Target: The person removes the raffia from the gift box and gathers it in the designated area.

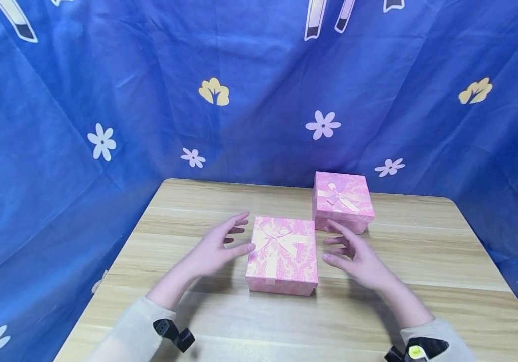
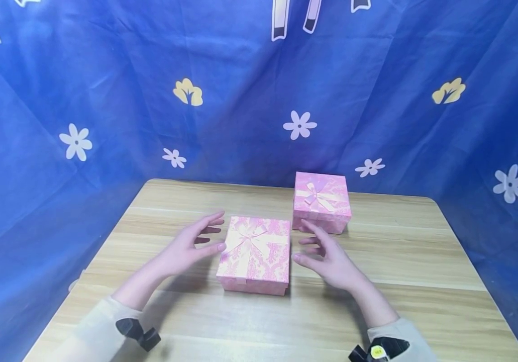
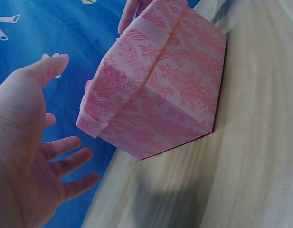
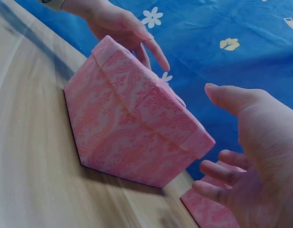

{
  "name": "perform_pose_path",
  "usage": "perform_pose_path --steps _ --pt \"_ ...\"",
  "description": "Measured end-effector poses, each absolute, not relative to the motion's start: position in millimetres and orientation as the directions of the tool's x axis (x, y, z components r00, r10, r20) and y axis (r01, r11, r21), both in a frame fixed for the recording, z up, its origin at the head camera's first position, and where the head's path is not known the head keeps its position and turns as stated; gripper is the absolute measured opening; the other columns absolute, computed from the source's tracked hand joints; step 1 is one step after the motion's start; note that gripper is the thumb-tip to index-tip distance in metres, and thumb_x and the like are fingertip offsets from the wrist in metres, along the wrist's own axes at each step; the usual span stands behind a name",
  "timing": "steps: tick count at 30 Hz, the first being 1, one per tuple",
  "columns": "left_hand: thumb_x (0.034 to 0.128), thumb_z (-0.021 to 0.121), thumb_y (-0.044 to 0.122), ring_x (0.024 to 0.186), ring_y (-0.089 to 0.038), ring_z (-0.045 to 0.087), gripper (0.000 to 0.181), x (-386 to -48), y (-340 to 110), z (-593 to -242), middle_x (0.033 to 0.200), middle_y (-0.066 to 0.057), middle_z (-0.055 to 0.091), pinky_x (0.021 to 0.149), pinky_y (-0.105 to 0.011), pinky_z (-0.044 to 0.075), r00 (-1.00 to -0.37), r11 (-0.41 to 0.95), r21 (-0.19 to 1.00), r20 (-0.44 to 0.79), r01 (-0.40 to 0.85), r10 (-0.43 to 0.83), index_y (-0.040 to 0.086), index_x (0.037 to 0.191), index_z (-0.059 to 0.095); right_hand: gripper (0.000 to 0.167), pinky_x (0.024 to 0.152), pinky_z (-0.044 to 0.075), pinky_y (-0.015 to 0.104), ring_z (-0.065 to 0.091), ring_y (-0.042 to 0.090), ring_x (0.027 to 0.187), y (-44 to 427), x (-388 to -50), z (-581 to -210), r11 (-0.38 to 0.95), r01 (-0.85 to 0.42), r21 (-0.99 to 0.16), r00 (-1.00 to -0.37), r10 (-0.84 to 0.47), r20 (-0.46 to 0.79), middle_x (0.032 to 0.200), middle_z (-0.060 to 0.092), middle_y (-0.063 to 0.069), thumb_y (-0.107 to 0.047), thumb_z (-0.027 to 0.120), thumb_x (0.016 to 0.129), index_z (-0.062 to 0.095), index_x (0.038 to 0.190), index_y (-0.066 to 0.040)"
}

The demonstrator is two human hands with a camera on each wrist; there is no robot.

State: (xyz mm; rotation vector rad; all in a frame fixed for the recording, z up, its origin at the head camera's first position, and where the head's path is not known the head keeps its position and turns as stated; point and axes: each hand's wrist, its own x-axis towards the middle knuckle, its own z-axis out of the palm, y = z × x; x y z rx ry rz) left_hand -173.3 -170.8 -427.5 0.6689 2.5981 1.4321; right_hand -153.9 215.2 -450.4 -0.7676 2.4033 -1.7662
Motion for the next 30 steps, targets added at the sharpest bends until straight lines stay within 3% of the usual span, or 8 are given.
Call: perform_pose_path --steps 4,12,20,30 --pt "0.098 0.079 0.033 0.131 -0.041 0.058 0.079 -173.0 -169.7 -432.5 0.149 -0.016 0.058 0.106 -0.061 0.048 -0.894 0.424 0.853 0.102 0.305 0.437 0.015 0.164 0.039 0.078 0.101 0.052 0.057 0.06 0.045 0.126 212.8 -155.4 -455.5 0.207 -0.335 -0.919 -0.874 -0.434 0.22 0.152 0.047 0.031 -0.003 0.078 0.096 0.036 0.161 0.003" --pt "0.1006 0.076 0.024 0.121 -0.034 0.066 0.073 -173.1 -167.6 -442.7 0.137 -0.016 0.066 0.103 -0.054 0.052 -0.884 0.373 0.889 0.073 0.267 0.461 0.007 0.162 0.041 0.075 0.096 0.058 0.035 0.063 0.047 0.12 208.2 -156.9 -464.6 0.168 -0.298 -0.94 -0.864 -0.466 0.191 0.143 0.053 0.031 0.001 0.075 0.097 0.036 0.16 0.007" --pt "0.1006 0.075 0.022 0.111 -0.029 0.068 0.072 -173.0 -165.7 -446.0 0.127 -0.013 0.069 0.088 -0.035 0.059 -0.886 0.354 0.909 0.035 0.22 0.462 0.004 0.162 0.041 0.074 0.089 0.061 0.035 0.069 0.028 0.108 200.2 -156.7 -466.5 0.19 -0.249 -0.95 -0.88 -0.454 0.14 0.132 0.059 0.021 -0.005 0.079 0.095 0.041 0.158 0.003" --pt "0.1008 0.075 0.024 0.1 -0.025 0.069 0.069 -176.4 -166.8 -450.8 0.116 -0.011 0.069 0.091 -0.038 0.057 -0.897 0.335 0.928 -0.002 0.164 0.443 0.007 0.161 0.045 0.079 0.082 0.06 0.03 0.071 0.03 0.101 197.8 -157.4 -471.6 0.141 -0.192 -0.971 -0.872 -0.478 0.103 0.122 0.058 0.024 -0.005 0.077 0.097 0.034 0.162 0.003"
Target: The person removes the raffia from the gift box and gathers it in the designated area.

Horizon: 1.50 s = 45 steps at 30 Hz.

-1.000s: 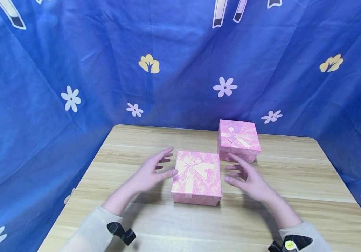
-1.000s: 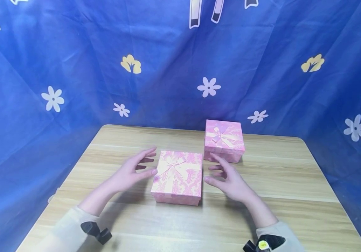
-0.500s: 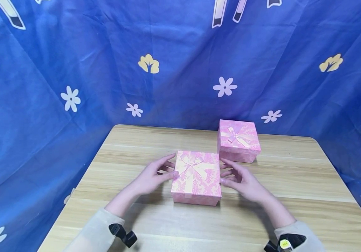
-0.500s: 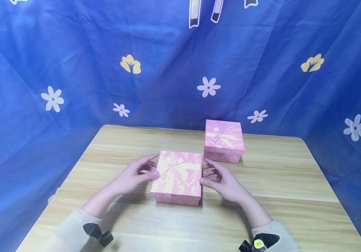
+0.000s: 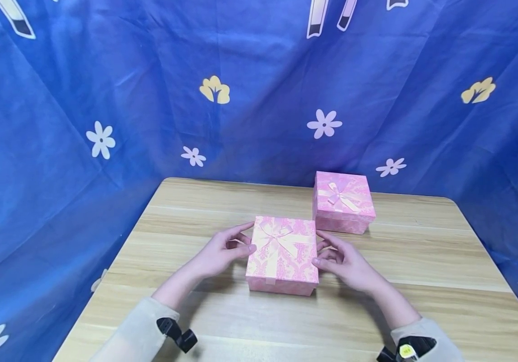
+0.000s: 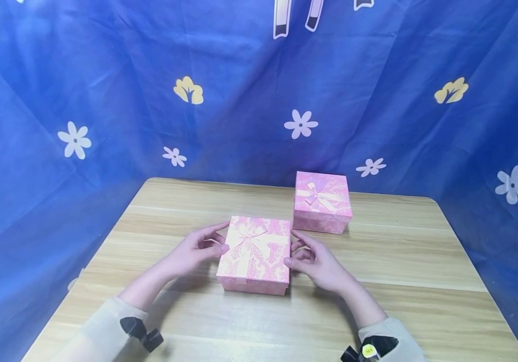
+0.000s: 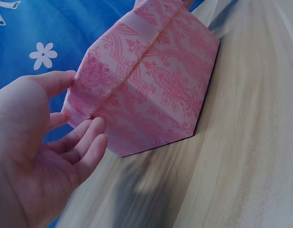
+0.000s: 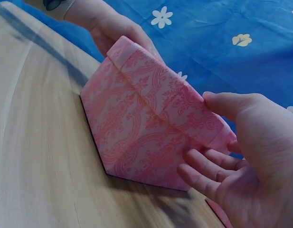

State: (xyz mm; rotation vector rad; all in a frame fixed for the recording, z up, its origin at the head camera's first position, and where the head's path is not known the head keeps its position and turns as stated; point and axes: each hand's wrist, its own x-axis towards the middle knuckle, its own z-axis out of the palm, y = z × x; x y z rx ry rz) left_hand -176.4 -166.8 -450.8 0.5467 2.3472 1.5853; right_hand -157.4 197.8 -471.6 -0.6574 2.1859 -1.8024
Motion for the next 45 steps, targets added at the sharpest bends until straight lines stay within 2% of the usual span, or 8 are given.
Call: perform_pose_path --steps 6,11,17,21,29,38,42,45 --pt "0.0994 0.076 0.018 0.1 -0.031 0.071 0.07 -174.0 -165.0 -444.6 0.116 -0.018 0.067 0.092 -0.05 0.059 -0.901 0.262 0.962 -0.048 0.074 0.432 0.006 0.161 0.045 0.081 0.084 0.06 0.028 0.071 0.025 0.102 197.2 -155.9 -469.3 0.097 -0.119 -0.988 -0.881 -0.469 0.06 0.125 0.056 0.026 -0.005 0.078 0.096 0.032 0.162 0.004" --pt "0.0975 0.078 0.019 0.099 -0.028 0.071 0.07 -173.3 -163.3 -438.7 0.116 -0.015 0.07 0.089 -0.046 0.06 -0.911 0.293 0.954 -0.067 0.061 0.406 0.008 0.16 0.048 0.08 0.087 0.061 0.032 0.071 0.023 0.103 196.8 -155.8 -466.2 0.079 -0.073 -0.994 -0.888 -0.46 0.028 0.126 0.055 0.028 -0.005 0.077 0.097 0.031 0.162 0.005" --pt "0.0965 0.078 0.017 0.1 -0.028 0.071 0.071 -175.3 -162.5 -436.6 0.112 -0.017 0.07 0.091 -0.053 0.059 -0.909 0.272 0.962 -0.082 0.035 0.408 0.006 0.159 0.047 0.075 0.09 0.06 0.034 0.072 0.021 0.104 196.7 -156.2 -463.8 0.094 -0.032 -0.995 -0.91 -0.415 -0.01 0.123 0.06 0.026 -0.006 0.076 0.098 0.036 0.161 0.006" --pt "0.0956 0.079 0.02 0.099 -0.029 0.071 0.07 -175.8 -162.5 -435.0 0.111 -0.015 0.072 0.091 -0.053 0.058 -0.914 0.301 0.953 -0.103 0.022 0.392 0.008 0.158 0.05 0.073 0.09 0.059 0.031 0.072 0.02 0.102 195.9 -156.9 -462.2 0.1 -0.008 -0.995 -0.919 -0.393 -0.032 0.12 0.062 0.026 -0.007 0.077 0.097 0.04 0.159 0.006" --pt "0.0965 0.079 0.019 0.098 -0.026 0.072 0.071 -176.0 -161.5 -432.1 0.114 -0.017 0.07 0.095 -0.053 0.057 -0.908 0.262 0.965 -0.127 -0.02 0.4 0.007 0.159 0.048 0.071 0.089 0.059 0.03 0.072 0.019 0.101 194.5 -157.3 -456.0 0.062 -0.009 -0.998 -0.927 -0.374 -0.014 0.118 0.063 0.025 -0.002 0.075 0.097 0.04 0.158 0.009" --pt "0.0963 0.079 0.023 0.103 -0.026 0.072 0.069 -178.5 -161.4 -424.7 0.115 -0.015 0.072 0.096 -0.057 0.056 -0.917 0.285 0.958 -0.119 -0.006 0.381 0.012 0.159 0.051 0.072 0.09 0.06 0.032 0.072 0.018 0.102 195.7 -155.6 -450.8 0.033 -0.024 -0.999 -0.929 -0.369 0.01 0.119 0.063 0.025 0.0 0.075 0.096 0.039 0.158 0.01" --pt "0.0965 0.079 0.021 0.1 -0.026 0.073 0.069 -180.1 -161.4 -420.3 0.114 -0.015 0.072 0.092 -0.052 0.059 -0.915 0.269 0.963 -0.112 -0.004 0.387 0.011 0.159 0.05 0.071 0.09 0.06 0.034 0.072 0.02 0.102 196.4 -155.8 -446.0 0.024 -0.031 -0.999 -0.93 -0.367 0.02 0.119 0.062 0.025 0.0 0.076 0.096 0.041 0.158 0.008" --pt "0.0965 0.079 0.019 0.1 -0.029 0.073 0.071 -181.3 -161.9 -415.1 0.113 -0.015 0.072 0.084 -0.042 0.06 -0.915 0.256 0.967 -0.089 0.016 0.393 0.005 0.159 0.048 0.07 0.09 0.06 0.034 0.072 0.02 0.101 197.0 -157.0 -440.9 0.002 -0.034 -0.999 -0.928 -0.372 0.031 0.121 0.061 0.024 0.002 0.076 0.095 0.042 0.156 0.01"
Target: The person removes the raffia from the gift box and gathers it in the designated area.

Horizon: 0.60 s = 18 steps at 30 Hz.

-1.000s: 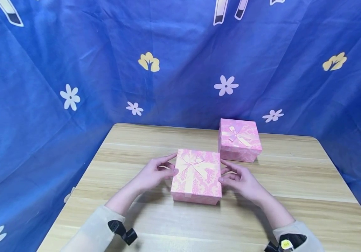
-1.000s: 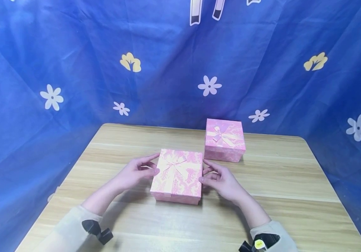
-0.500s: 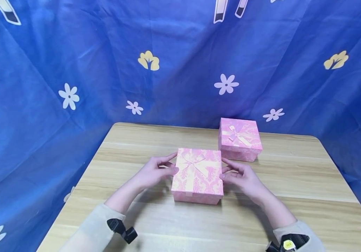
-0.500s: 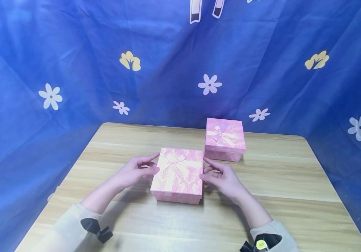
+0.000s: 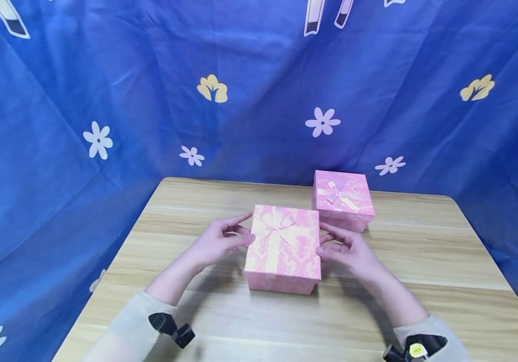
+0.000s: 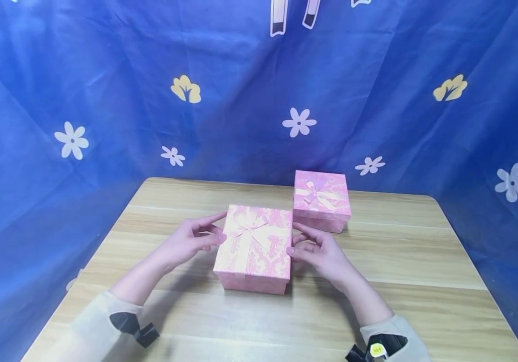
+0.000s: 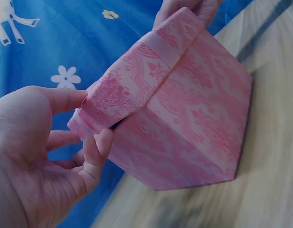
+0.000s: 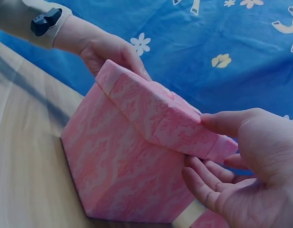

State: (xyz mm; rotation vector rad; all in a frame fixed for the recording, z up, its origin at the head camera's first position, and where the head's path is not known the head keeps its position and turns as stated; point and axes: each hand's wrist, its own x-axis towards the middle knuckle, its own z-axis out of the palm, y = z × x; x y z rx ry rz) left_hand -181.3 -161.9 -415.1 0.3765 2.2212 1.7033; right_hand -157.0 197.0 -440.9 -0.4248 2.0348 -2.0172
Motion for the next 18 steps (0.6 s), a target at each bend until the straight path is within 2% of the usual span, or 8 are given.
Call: perform_pose_path --steps 2,5,10,14,18 --pt "0.0965 0.078 0.019 0.1 -0.03 0.073 0.072 -181.3 -162.3 -410.0 0.113 -0.015 0.071 0.078 -0.035 0.059 -0.917 0.256 0.966 -0.072 0.034 0.392 0.001 0.159 0.047 0.069 0.09 0.06 0.035 0.072 0.02 0.101 197.2 -156.8 -435.7 -0.024 -0.032 -0.999 -0.926 -0.376 0.039 0.12 0.062 0.023 0.004 0.075 0.095 0.042 0.155 0.013" --pt "0.0967 0.078 0.02 0.102 -0.031 0.073 0.072 -181.3 -161.8 -400.1 0.114 -0.015 0.071 0.078 -0.032 0.058 -0.919 0.258 0.965 -0.052 0.055 0.39 -0.002 0.157 0.046 0.066 0.09 0.06 0.036 0.072 0.018 0.099 197.8 -156.9 -426.7 -0.059 -0.034 -0.998 -0.924 -0.379 0.054 0.12 0.062 0.022 0.006 0.074 0.095 0.042 0.152 0.016" --pt "0.0982 0.077 0.018 0.103 -0.029 0.073 0.064 -183.7 -159.2 -386.0 0.118 -0.017 0.071 0.087 -0.036 0.06 -0.92 0.25 0.964 -0.022 0.084 0.392 -0.003 0.154 0.052 0.062 0.089 0.061 0.036 0.072 0.017 0.099 200.4 -159.5 -413.4 -0.069 -0.068 -0.995 -0.924 -0.371 0.089 0.119 0.063 0.02 0.01 0.072 0.094 0.044 0.149 0.018" --pt "0.0992 0.075 0.012 0.103 -0.026 0.072 0.056 -185.9 -156.5 -379.4 0.121 -0.02 0.069 0.086 -0.035 0.06 -0.916 0.224 0.969 0.004 0.102 0.401 -0.007 0.148 0.056 0.056 0.088 0.061 0.035 0.072 0.017 0.098 201.0 -162.7 -405.4 -0.075 -0.087 -0.993 -0.926 -0.362 0.108 0.114 0.068 0.018 0.01 0.073 0.094 0.049 0.144 0.02" --pt "0.1 0.074 0.009 0.1 -0.022 0.07 0.053 -187.3 -153.5 -374.7 0.12 -0.019 0.065 0.089 -0.04 0.06 -0.913 0.18 0.98 0.004 0.085 0.409 -0.008 0.147 0.056 0.051 0.089 0.061 0.035 0.072 0.017 0.098 200.3 -164.9 -400.8 -0.096 -0.079 -0.992 -0.934 -0.341 0.107 0.111 0.073 0.014 0.006 0.076 0.094 0.055 0.138 0.02"
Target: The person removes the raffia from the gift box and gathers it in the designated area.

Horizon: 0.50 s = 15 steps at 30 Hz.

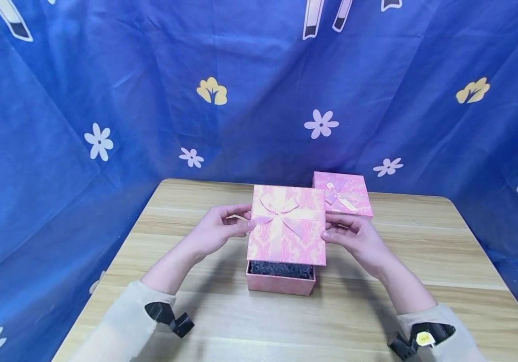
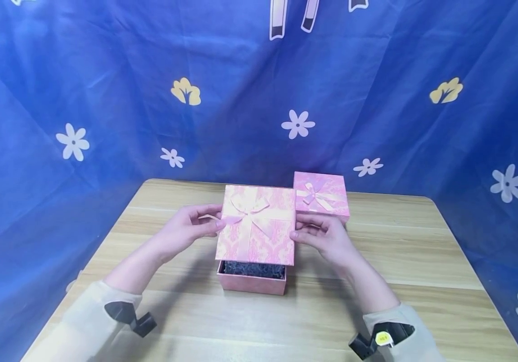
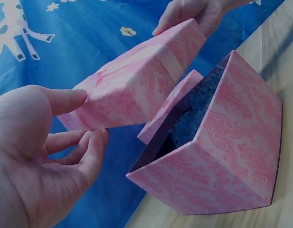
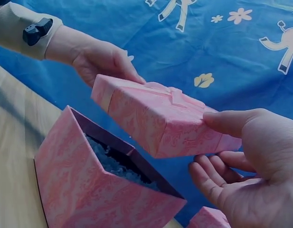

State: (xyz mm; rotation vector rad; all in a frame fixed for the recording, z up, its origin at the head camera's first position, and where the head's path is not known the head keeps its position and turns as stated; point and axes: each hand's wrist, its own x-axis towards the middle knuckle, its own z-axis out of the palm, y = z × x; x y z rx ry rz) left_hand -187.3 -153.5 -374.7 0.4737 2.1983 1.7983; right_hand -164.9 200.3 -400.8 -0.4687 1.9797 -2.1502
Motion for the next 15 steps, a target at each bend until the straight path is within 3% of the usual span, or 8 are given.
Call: perform_pose_path --steps 5,8,13,15 --pt "0.1006 0.073 0.009 0.093 -0.024 0.065 0.053 -190.9 -151.3 -370.5 0.102 -0.013 0.062 0.088 -0.04 0.059 -0.916 0.169 0.979 0.038 0.114 0.399 0.001 0.15 0.056 0.039 0.089 0.06 0.034 0.071 0.016 0.095 198.3 -167.3 -399.6 -0.141 -0.094 -0.986 -0.943 -0.304 0.134 0.106 0.075 0.009 0.007 0.074 0.096 0.063 0.131 0.017" --pt "0.102 0.072 0.01 0.093 -0.023 0.066 0.054 -191.5 -150.7 -367.6 0.096 -0.01 0.067 0.088 -0.036 0.057 -0.919 0.186 0.971 0.065 0.148 0.389 0.003 0.152 0.055 0.033 0.083 0.061 0.031 0.07 0.013 0.088 197.2 -169.0 -399.8 -0.143 -0.127 -0.982 -0.949 -0.272 0.162 0.102 0.075 0.005 0.007 0.071 0.098 0.072 0.13 0.005" --pt "0.1046 0.067 0.011 0.105 -0.022 0.072 0.053 -191.1 -152.5 -366.4 0.11 -0.013 0.076 0.089 -0.038 0.055 -0.912 0.177 0.974 0.061 0.144 0.406 0.004 0.155 0.053 0.048 0.064 0.056 0.027 0.069 0.015 0.075 197.9 -171.3 -398.7 -0.119 -0.17 -0.978 -0.94 -0.279 0.197 0.094 0.077 0.004 0.003 0.066 0.102 0.07 0.14 -0.026" --pt "0.1054 0.062 0.012 0.108 -0.022 0.072 0.053 -190.9 -153.4 -366.3 0.119 -0.014 0.076 0.087 -0.037 0.055 -0.912 0.135 0.985 0.044 0.107 0.407 0.004 0.156 0.051 0.051 0.063 0.058 0.029 0.072 0.019 0.077 199.4 -172.1 -396.6 -0.141 -0.167 -0.976 -0.925 -0.32 0.205 0.098 0.079 0.008 0.001 0.062 0.105 0.064 0.146 -0.028"
